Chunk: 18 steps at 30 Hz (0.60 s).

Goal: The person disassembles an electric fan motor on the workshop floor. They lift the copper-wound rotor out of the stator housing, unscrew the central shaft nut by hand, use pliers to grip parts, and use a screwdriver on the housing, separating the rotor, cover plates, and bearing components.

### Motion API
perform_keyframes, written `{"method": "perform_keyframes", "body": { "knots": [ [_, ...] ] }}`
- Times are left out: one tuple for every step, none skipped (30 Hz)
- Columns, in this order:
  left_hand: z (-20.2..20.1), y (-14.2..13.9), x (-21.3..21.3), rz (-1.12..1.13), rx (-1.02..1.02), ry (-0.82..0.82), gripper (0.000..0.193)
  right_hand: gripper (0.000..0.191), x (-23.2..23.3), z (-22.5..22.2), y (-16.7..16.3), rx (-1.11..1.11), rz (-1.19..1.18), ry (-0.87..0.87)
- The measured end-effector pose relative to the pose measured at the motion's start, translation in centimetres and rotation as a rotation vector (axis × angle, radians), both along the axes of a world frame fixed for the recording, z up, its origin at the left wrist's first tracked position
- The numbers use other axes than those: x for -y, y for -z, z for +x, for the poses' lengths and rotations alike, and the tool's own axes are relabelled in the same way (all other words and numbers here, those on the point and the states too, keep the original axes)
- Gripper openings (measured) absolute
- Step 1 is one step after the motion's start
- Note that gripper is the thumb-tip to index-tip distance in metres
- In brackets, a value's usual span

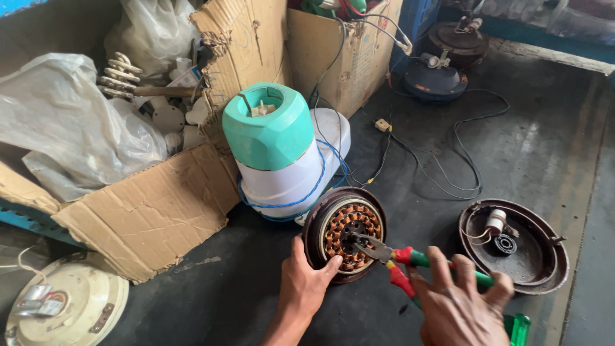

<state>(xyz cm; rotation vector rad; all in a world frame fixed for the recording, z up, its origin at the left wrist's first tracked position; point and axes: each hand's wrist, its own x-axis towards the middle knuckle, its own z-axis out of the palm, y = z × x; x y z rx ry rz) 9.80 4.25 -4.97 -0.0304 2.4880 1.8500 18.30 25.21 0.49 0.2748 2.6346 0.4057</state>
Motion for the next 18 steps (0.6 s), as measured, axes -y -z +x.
{"method": "perform_keyframes", "body": {
  "knots": [
    [0.0, 0.0, 0.0, 0.001, -0.002, -0.006, 0.056, 0.075, -0.5, 0.3, 0.3, 0.02, 0.01, 0.011],
    [0.0, 0.0, 0.0, 0.003, -0.003, -0.009, 0.055, 0.068, -1.1, 1.0, 0.6, -0.23, -0.027, -0.048],
    [0.0, 0.1, -0.1, 0.002, -0.018, -0.003, 0.055, 0.062, -1.6, 2.1, 0.8, -0.477, -0.061, -0.109],
    [0.0, 0.1, -0.1, 0.002, -0.034, 0.002, 0.056, 0.055, -2.1, 2.7, 1.2, -0.723, -0.095, -0.174],
    [0.0, 0.1, 0.0, -0.001, -0.051, 0.008, 0.056, 0.06, -2.7, 2.9, 1.5, -0.553, 0.01, -0.089],
    [0.0, 0.2, 0.1, 0.0, -0.018, 0.009, 0.055, 0.065, -3.6, 3.0, 1.5, -0.379, 0.115, -0.006],
    [0.0, 0.2, 0.1, 0.002, 0.013, 0.01, 0.054, 0.071, -4.5, 2.8, 1.5, -0.204, 0.22, 0.075],
    [0.0, 0.2, 0.1, 0.003, 0.041, 0.013, 0.053, 0.069, -5.2, 2.3, 1.6, -0.144, 0.228, 0.129],
    [0.0, 0.2, 0.1, -0.002, 0.036, 0.011, 0.053, 0.067, -6.0, 2.0, 1.6, -0.083, 0.234, 0.183],
    [0.0, 0.2, 0.1, -0.006, 0.032, 0.01, 0.053, 0.066, -6.6, 1.9, 1.5, -0.021, 0.241, 0.237],
    [0.0, 0.2, 0.1, -0.011, 0.027, 0.008, 0.054, 0.067, -7.1, 1.8, 1.5, -0.041, 0.244, 0.261],
    [0.0, 0.2, 0.1, -0.006, 0.029, 0.01, 0.054, 0.068, -7.6, 1.6, 1.5, -0.062, 0.245, 0.283],
    [0.0, 0.2, 0.1, 0.0, 0.032, 0.011, 0.054, 0.07, -7.8, 1.4, 1.6, -0.084, 0.248, 0.306],
    [0.0, 0.2, 0.2, 0.005, 0.035, 0.012, 0.054, 0.067, -7.9, 1.3, 1.7, -0.054, 0.277, 0.311],
    [0.0, 0.2, 0.2, 0.001, 0.038, 0.013, 0.054, 0.064, -8.1, 1.2, 1.9, -0.023, 0.307, 0.315],
    [0.0, 0.2, 0.2, -0.002, 0.041, 0.013, 0.054, 0.062, -8.2, 1.2, 2.1, 0.009, 0.337, 0.318],
    [0.0, 0.2, 0.3, -0.006, 0.044, 0.013, 0.055, 0.062, -8.2, 1.3, 2.4, -0.004, 0.372, 0.304],
    [0.0, 0.2, 0.3, -0.009, 0.05, 0.017, 0.054, 0.062, -8.3, 1.5, 2.7, -0.017, 0.407, 0.289]
  ]
}}
